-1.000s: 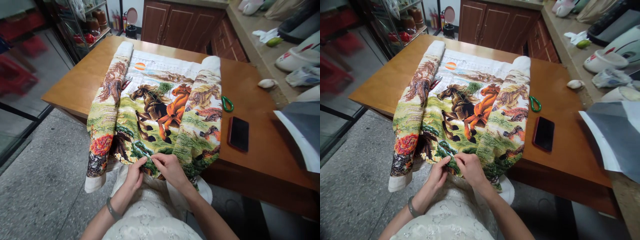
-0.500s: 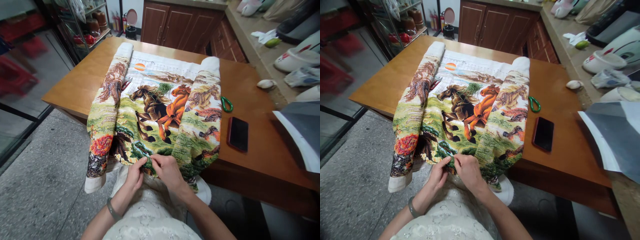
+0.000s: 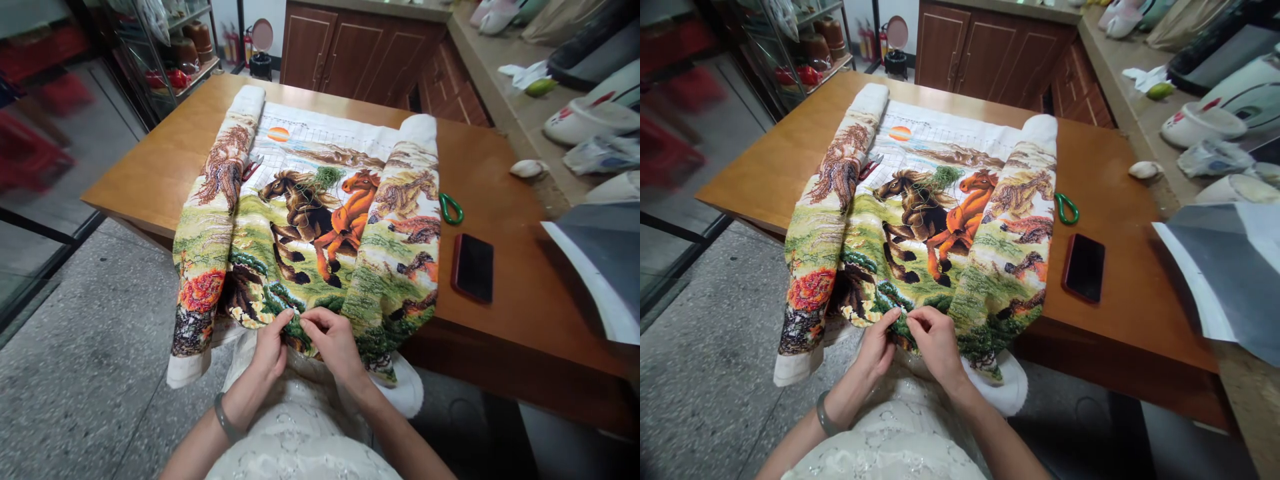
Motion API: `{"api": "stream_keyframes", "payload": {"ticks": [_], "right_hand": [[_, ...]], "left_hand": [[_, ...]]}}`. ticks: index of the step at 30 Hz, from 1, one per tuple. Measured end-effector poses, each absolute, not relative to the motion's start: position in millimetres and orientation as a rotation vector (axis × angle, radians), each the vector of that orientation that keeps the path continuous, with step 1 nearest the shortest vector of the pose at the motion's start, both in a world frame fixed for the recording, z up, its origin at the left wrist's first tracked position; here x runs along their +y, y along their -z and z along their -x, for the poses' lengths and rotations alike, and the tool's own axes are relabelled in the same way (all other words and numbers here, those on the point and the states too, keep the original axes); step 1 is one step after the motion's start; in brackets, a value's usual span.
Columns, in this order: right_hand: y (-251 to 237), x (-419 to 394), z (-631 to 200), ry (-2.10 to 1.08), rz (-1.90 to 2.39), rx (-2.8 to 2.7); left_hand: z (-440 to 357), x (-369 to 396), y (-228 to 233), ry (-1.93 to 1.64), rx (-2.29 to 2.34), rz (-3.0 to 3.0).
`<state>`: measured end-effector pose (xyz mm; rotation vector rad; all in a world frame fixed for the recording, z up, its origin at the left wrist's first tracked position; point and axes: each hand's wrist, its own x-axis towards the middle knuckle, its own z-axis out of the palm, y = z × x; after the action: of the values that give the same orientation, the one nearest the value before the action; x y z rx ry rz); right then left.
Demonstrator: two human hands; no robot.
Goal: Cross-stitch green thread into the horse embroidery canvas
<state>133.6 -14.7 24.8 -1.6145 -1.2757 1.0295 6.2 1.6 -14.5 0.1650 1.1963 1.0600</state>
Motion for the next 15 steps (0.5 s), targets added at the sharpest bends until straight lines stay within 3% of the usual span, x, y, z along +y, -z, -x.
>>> {"api": "stream_keyframes", "payload": {"ticks": [15], "right_hand": [[-16.1, -18.9, -122.9, -1.057, 1.589, -1.096]], "left_hand": [[-4.2, 4.8, 11.7, -0.999, 1.195, -0.140]]}}
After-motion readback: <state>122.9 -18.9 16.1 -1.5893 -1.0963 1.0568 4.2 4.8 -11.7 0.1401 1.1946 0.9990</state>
